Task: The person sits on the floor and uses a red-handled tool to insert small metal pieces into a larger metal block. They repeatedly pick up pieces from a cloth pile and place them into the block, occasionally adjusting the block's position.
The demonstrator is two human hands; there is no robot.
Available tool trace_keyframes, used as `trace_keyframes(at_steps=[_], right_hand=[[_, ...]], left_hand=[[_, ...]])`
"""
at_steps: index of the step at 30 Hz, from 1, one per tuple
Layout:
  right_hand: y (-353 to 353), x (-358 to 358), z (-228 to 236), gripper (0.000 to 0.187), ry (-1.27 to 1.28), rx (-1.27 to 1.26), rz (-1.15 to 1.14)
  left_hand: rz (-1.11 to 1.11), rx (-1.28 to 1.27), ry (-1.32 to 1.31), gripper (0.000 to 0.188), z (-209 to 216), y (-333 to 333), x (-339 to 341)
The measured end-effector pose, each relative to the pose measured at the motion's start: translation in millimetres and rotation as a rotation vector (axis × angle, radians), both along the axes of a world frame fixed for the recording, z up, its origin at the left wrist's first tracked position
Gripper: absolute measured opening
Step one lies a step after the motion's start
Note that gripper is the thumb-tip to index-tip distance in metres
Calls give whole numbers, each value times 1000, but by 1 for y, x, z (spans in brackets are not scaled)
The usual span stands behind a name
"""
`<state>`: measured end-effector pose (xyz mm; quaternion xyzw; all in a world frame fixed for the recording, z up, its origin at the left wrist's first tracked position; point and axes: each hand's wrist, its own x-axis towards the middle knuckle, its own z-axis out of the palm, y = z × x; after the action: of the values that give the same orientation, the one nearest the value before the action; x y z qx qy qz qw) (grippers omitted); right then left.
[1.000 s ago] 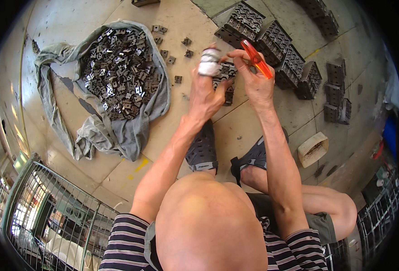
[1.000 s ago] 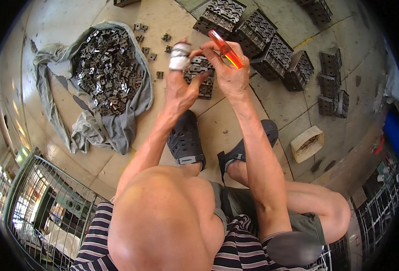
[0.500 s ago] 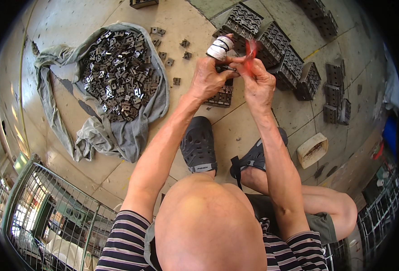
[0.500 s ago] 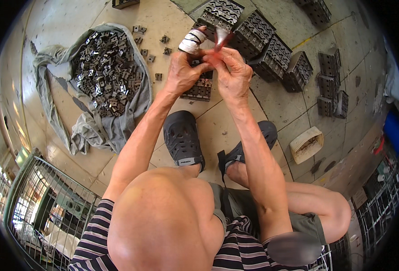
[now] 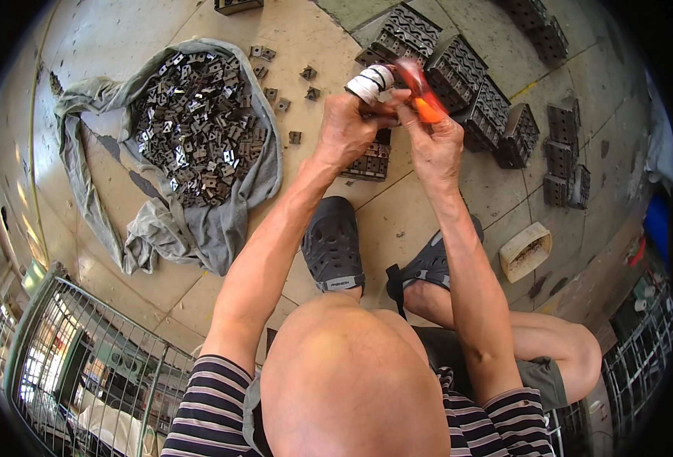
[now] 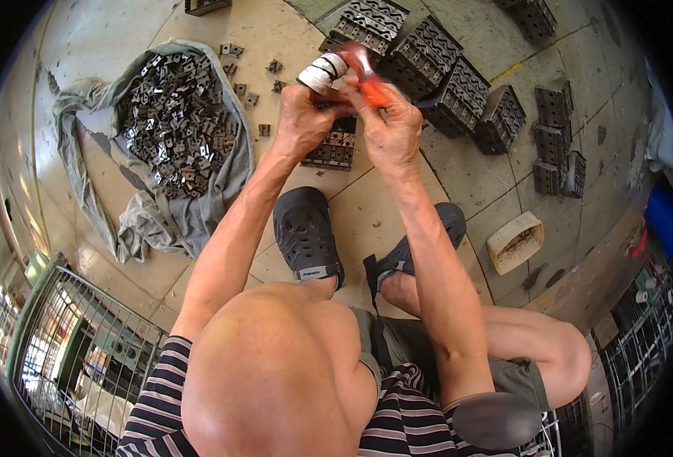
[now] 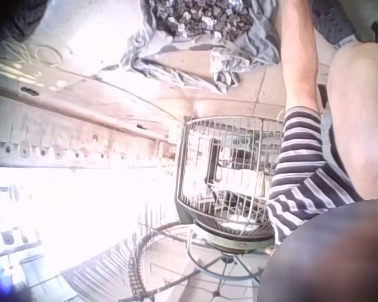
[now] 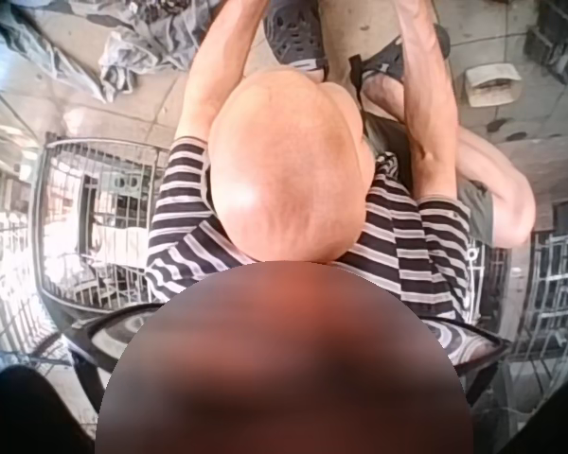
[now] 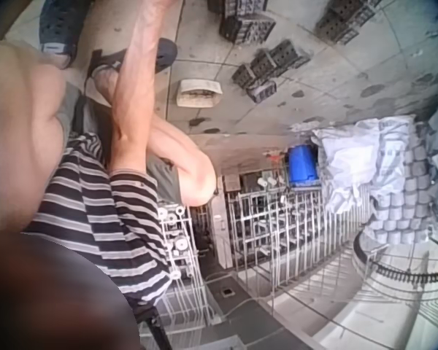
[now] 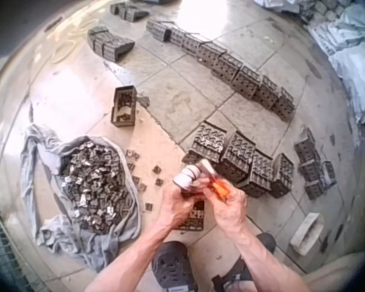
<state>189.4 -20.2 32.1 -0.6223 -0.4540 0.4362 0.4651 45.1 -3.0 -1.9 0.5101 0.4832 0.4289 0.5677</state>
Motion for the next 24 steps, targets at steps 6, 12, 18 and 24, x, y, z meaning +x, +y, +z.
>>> trace_keyframes(at_steps=[6, 12, 18, 24], right_hand=[[-7, 2, 2, 21, 49, -154, -93], [-18, 4, 4, 17, -124, 68, 156], [-54, -5, 14, 26, -552, 380, 343], [-38, -2, 19, 17, -438, 243, 148]], left_hand=[[-84, 129, 170, 63, 0, 0, -4], [-325, 139, 591, 64, -5, 0, -25], [-318, 192, 447, 56, -7, 1, -28], [-296, 175, 331, 55, -7, 5, -23]])
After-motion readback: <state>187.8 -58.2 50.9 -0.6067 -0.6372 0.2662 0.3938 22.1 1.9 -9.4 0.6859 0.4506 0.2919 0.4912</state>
